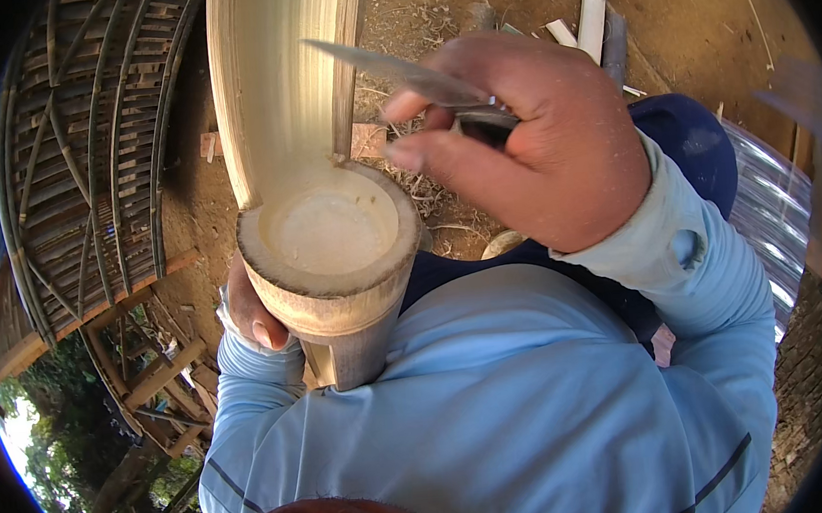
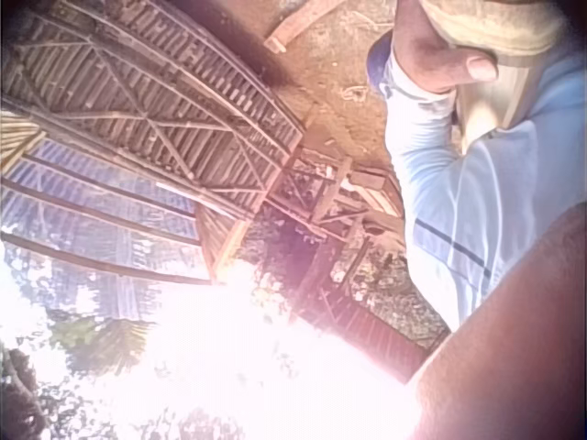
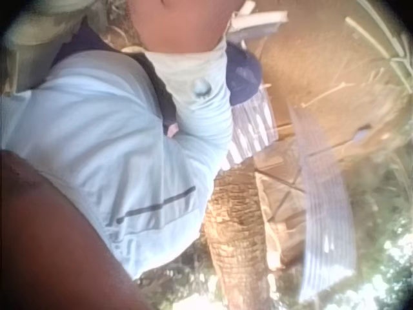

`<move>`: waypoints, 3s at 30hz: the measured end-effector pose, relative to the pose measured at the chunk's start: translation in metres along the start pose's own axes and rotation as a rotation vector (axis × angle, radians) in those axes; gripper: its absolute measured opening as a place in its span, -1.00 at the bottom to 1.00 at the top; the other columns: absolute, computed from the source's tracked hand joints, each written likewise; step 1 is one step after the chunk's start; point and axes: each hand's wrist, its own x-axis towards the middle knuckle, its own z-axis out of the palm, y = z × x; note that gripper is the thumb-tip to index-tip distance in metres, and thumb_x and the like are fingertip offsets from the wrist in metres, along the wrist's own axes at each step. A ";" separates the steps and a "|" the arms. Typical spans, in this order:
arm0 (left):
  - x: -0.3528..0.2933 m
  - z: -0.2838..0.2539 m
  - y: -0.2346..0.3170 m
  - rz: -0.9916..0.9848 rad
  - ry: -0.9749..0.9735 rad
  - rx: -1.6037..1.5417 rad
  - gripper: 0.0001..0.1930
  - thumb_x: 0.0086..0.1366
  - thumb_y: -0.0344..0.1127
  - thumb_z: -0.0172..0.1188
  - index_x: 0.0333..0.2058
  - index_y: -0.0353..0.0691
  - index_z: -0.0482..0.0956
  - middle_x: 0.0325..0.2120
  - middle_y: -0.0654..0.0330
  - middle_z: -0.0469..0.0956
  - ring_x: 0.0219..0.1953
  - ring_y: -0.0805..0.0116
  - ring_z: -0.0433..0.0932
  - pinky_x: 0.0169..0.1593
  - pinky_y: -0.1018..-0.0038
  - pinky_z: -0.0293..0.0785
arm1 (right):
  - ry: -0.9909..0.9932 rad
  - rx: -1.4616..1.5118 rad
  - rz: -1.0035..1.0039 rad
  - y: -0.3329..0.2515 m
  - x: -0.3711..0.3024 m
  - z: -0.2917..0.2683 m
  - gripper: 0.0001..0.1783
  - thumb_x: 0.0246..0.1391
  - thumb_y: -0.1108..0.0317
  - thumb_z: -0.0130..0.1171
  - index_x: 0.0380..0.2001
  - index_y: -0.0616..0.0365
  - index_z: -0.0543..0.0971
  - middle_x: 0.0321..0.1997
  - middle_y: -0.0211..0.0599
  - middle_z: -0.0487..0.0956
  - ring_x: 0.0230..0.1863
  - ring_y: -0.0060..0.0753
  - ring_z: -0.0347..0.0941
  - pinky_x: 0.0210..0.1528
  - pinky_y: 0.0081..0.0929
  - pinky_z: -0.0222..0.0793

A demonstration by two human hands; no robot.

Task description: The person holds a split bamboo segment and uses a small knife to shave and smooth the inner surface. The person repeatedly rotates the bamboo and scrapes away thin layers of material, producing fine shavings that fall to the ground.

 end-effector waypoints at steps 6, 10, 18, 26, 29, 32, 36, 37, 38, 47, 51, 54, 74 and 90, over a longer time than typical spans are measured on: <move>0.002 -0.005 0.002 -0.042 -0.048 0.023 0.13 -0.11 -0.04 0.59 0.30 -0.49 0.12 0.21 -0.01 0.35 0.23 0.21 0.33 0.32 0.29 0.17 | -0.041 -0.100 -0.216 -0.003 0.019 0.010 -0.74 -0.12 0.50 0.45 -0.29 0.18 0.63 -0.40 -0.29 0.56 -0.39 -0.43 0.53 -0.34 -0.49 0.39; 0.001 -0.003 0.003 -0.088 -0.005 -0.010 0.13 -0.12 -0.06 0.59 0.30 -0.48 0.11 0.19 0.01 0.37 0.22 0.22 0.35 0.31 0.30 0.17 | -0.049 -0.229 -0.280 -0.014 0.027 0.010 -0.76 -0.14 0.48 0.46 -0.35 0.17 0.62 -0.45 -0.27 0.55 -0.41 -0.31 0.53 -0.36 -0.44 0.39; 0.000 0.003 0.004 -0.098 0.064 -0.058 0.13 -0.13 -0.11 0.58 0.31 -0.48 0.09 0.17 -0.01 0.39 0.20 0.23 0.37 0.31 0.31 0.18 | -0.059 -0.338 -0.243 -0.016 0.024 0.017 -0.87 0.03 0.40 0.31 -0.40 0.19 0.56 -0.44 -0.16 0.55 -0.38 -0.04 0.53 -0.34 -0.32 0.39; -0.001 0.001 0.002 -0.106 0.025 -0.020 0.15 -0.10 -0.05 0.58 0.32 -0.49 0.05 0.22 -0.01 0.34 0.24 0.22 0.33 0.33 0.29 0.14 | -0.030 -0.229 -0.198 -0.012 0.019 0.018 -0.87 0.08 0.39 0.29 -0.40 0.18 0.54 -0.48 -0.23 0.51 -0.44 -0.20 0.49 -0.35 -0.37 0.36; 0.000 0.000 0.002 -0.096 0.013 -0.011 0.15 -0.09 -0.04 0.58 0.32 -0.49 0.06 0.22 -0.01 0.34 0.24 0.22 0.33 0.33 0.28 0.14 | -0.049 -0.150 -0.124 -0.010 0.016 0.018 -0.86 0.12 0.38 0.27 -0.34 0.19 0.52 -0.47 -0.35 0.49 -0.44 -0.40 0.45 -0.35 -0.43 0.33; -0.003 -0.003 0.002 -0.087 0.015 -0.007 0.15 -0.10 -0.04 0.58 0.32 -0.49 0.07 0.22 -0.01 0.34 0.24 0.21 0.32 0.33 0.27 0.15 | -0.132 -0.063 0.021 -0.013 0.012 0.005 -0.75 0.23 0.24 0.19 -0.23 0.21 0.49 -0.43 -0.44 0.45 -0.41 -0.55 0.38 -0.33 -0.50 0.30; -0.003 -0.009 -0.003 0.048 -0.056 0.070 0.14 -0.10 -0.04 0.59 0.32 -0.49 0.09 0.22 -0.02 0.34 0.25 0.19 0.31 0.32 0.25 0.15 | -0.224 0.153 0.086 -0.004 -0.003 -0.018 -0.46 0.35 -0.09 -0.06 -0.11 0.27 0.42 -0.37 -0.46 0.40 -0.40 -0.56 0.31 -0.29 -0.54 0.27; -0.003 -0.009 -0.004 0.062 -0.060 0.079 0.14 -0.10 -0.05 0.59 0.32 -0.49 0.09 0.22 -0.02 0.34 0.25 0.19 0.31 0.33 0.25 0.15 | -0.266 0.110 0.090 -0.005 -0.003 -0.018 -0.43 0.36 -0.12 -0.10 -0.11 0.29 0.43 -0.38 -0.40 0.42 -0.40 -0.51 0.35 -0.30 -0.52 0.28; -0.004 -0.007 -0.002 0.029 -0.038 0.063 0.14 -0.10 -0.05 0.58 0.32 -0.48 0.08 0.23 -0.02 0.34 0.25 0.19 0.31 0.33 0.25 0.14 | -0.308 0.067 0.093 -0.006 -0.003 -0.019 -0.39 0.36 -0.15 -0.15 -0.12 0.30 0.43 -0.38 -0.34 0.44 -0.40 -0.46 0.38 -0.30 -0.50 0.29; -0.002 0.005 0.005 -0.100 0.044 0.024 0.19 -0.12 -0.05 0.58 0.34 -0.47 0.03 0.25 -0.02 0.29 0.28 0.20 0.26 0.35 0.27 0.08 | -0.436 -0.359 0.041 -0.014 0.013 -0.007 -0.56 0.36 0.08 -0.04 -0.24 0.33 0.54 -0.42 0.03 0.56 -0.33 0.11 0.52 -0.26 -0.17 0.41; -0.002 0.006 0.007 -0.117 0.067 0.026 0.20 -0.14 -0.04 0.58 0.34 -0.48 0.03 0.24 -0.03 0.29 0.28 0.20 0.26 0.35 0.28 0.09 | -0.437 -0.335 0.012 -0.011 0.017 -0.005 -0.55 0.35 0.08 -0.02 -0.25 0.33 0.58 -0.42 0.05 0.57 -0.33 0.11 0.53 -0.27 -0.15 0.41; -0.001 0.007 0.009 -0.141 0.099 0.014 0.19 -0.15 -0.04 0.58 0.33 -0.48 0.04 0.23 -0.03 0.30 0.26 0.19 0.28 0.34 0.28 0.10 | -0.433 -0.316 0.038 -0.011 0.018 -0.004 -0.54 0.36 0.08 -0.03 -0.24 0.34 0.59 -0.40 0.06 0.58 -0.33 0.11 0.53 -0.25 -0.16 0.42; 0.006 -0.001 0.008 -0.106 -0.035 0.068 0.07 -0.11 -0.08 0.55 0.28 -0.47 0.15 0.16 -0.02 0.38 0.19 0.19 0.36 0.28 0.29 0.21 | -0.457 -0.258 0.054 -0.008 0.019 -0.002 -0.64 0.34 0.20 0.06 -0.21 0.35 0.61 -0.32 0.01 0.61 -0.28 0.05 0.56 -0.22 -0.19 0.47; -0.001 -0.003 0.002 -0.049 -0.005 0.023 0.08 -0.12 -0.11 0.58 0.28 -0.49 0.16 0.15 -0.02 0.42 0.18 0.22 0.39 0.28 0.29 0.23 | -0.458 -0.164 0.065 -0.003 0.021 0.000 -0.52 0.34 0.05 0.01 -0.37 0.33 0.59 -0.53 -0.06 0.48 -0.45 -0.10 0.45 -0.34 -0.24 0.38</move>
